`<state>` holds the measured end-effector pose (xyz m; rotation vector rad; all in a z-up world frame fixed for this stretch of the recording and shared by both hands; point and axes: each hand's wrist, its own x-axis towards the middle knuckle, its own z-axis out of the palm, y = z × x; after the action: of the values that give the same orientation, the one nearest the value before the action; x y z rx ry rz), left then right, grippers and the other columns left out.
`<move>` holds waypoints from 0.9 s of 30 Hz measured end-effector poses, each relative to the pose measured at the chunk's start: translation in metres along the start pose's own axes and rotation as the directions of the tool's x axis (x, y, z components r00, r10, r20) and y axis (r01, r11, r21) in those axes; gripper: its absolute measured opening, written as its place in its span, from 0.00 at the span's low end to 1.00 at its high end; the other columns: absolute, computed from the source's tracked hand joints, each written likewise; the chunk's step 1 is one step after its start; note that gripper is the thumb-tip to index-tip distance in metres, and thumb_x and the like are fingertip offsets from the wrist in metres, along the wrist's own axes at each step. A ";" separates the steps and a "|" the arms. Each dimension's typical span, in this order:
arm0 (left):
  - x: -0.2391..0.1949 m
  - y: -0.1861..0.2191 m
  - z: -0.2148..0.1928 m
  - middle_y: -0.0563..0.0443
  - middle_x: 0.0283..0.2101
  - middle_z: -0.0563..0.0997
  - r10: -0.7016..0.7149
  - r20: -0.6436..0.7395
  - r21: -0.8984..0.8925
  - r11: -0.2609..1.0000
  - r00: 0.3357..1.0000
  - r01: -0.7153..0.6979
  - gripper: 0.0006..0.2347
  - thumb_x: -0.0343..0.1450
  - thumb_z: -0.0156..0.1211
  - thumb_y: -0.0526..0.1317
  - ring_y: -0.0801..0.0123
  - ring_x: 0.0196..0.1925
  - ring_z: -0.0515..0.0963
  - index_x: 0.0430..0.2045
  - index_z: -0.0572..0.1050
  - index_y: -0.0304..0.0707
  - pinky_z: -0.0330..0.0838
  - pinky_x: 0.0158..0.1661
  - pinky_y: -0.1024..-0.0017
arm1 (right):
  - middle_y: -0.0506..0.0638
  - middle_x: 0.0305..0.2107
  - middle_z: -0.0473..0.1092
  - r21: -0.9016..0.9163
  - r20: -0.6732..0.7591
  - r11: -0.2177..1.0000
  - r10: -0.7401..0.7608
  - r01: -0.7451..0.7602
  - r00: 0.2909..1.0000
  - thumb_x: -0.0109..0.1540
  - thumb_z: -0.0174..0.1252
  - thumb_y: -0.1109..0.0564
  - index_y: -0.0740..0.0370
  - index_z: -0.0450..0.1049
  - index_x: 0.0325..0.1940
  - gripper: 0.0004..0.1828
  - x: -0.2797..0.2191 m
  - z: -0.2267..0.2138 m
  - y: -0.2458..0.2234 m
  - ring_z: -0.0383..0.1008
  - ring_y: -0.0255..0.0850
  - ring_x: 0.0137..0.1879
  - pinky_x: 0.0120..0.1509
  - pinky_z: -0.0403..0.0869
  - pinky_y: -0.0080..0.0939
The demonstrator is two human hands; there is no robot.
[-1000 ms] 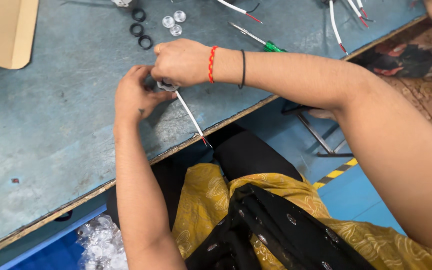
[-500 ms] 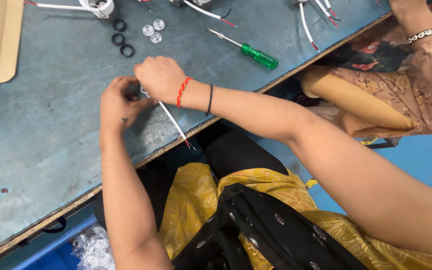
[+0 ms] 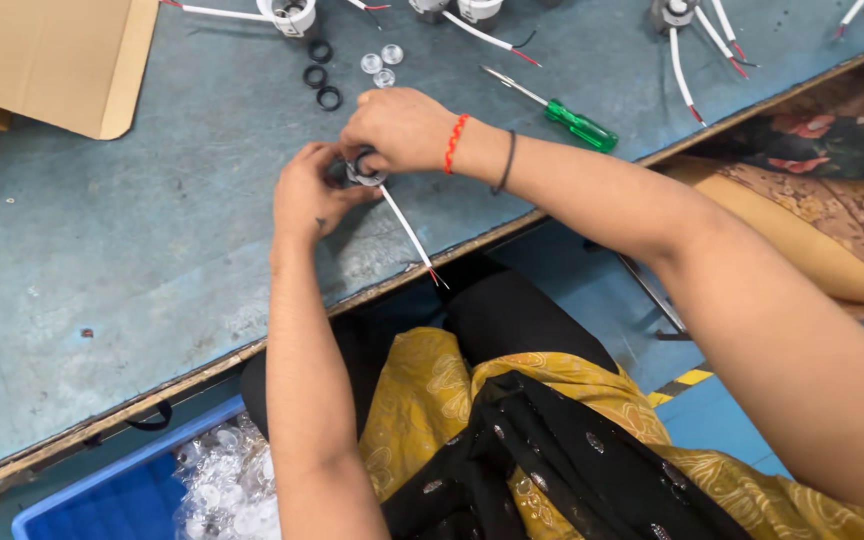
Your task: The person assembles small light fixtures by inserting a black rubber ring into the base, securing it with a screwdriver, and then attaching a clear plastic cover. They repeat this process for multiple units on a blue workbench.
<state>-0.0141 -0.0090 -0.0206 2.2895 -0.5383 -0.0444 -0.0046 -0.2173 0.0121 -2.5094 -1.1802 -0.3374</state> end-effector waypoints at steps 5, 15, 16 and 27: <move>0.009 0.002 -0.007 0.50 0.41 0.82 0.055 0.025 0.001 0.998 0.998 -0.055 0.24 0.51 0.83 0.45 0.61 0.37 0.81 0.39 0.83 0.41 0.76 0.40 0.63 | 0.49 0.28 0.76 -0.009 0.158 0.996 0.094 -0.093 0.983 0.52 0.70 0.51 0.52 0.81 0.36 0.10 0.004 -0.006 0.002 0.76 0.50 0.42 0.42 0.73 0.53; 0.006 0.013 -0.009 0.52 0.37 0.81 0.011 0.036 0.020 1.000 0.999 -0.012 0.25 0.51 0.82 0.45 0.64 0.32 0.80 0.41 0.82 0.43 0.75 0.36 0.65 | 0.51 0.27 0.77 0.115 0.035 0.957 0.264 -0.267 0.964 0.53 0.67 0.53 0.55 0.79 0.32 0.07 -0.007 0.010 -0.004 0.77 0.52 0.42 0.44 0.74 0.55; 0.003 0.013 -0.008 0.52 0.38 0.81 0.030 0.023 0.036 0.999 0.999 -0.031 0.25 0.51 0.82 0.45 0.65 0.32 0.80 0.41 0.81 0.42 0.75 0.36 0.66 | 0.51 0.27 0.77 0.100 0.034 0.947 0.303 -0.305 0.953 0.54 0.66 0.54 0.55 0.78 0.31 0.06 -0.010 0.013 -0.007 0.77 0.52 0.42 0.44 0.74 0.55; -0.005 0.009 -0.004 0.52 0.40 0.81 0.037 -0.016 0.004 0.999 0.999 -0.037 0.26 0.53 0.80 0.41 0.65 0.31 0.77 0.46 0.81 0.42 0.74 0.35 0.67 | 0.54 0.29 0.77 0.195 -0.073 0.796 0.594 -0.572 0.801 0.56 0.61 0.59 0.57 0.76 0.35 0.04 -0.014 0.032 -0.036 0.79 0.54 0.40 0.43 0.75 0.56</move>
<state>-0.0214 -0.0094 -0.0125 2.2814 -0.5727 -0.0075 -0.0392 -0.1923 -0.0139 -2.5033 -0.3160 -0.2197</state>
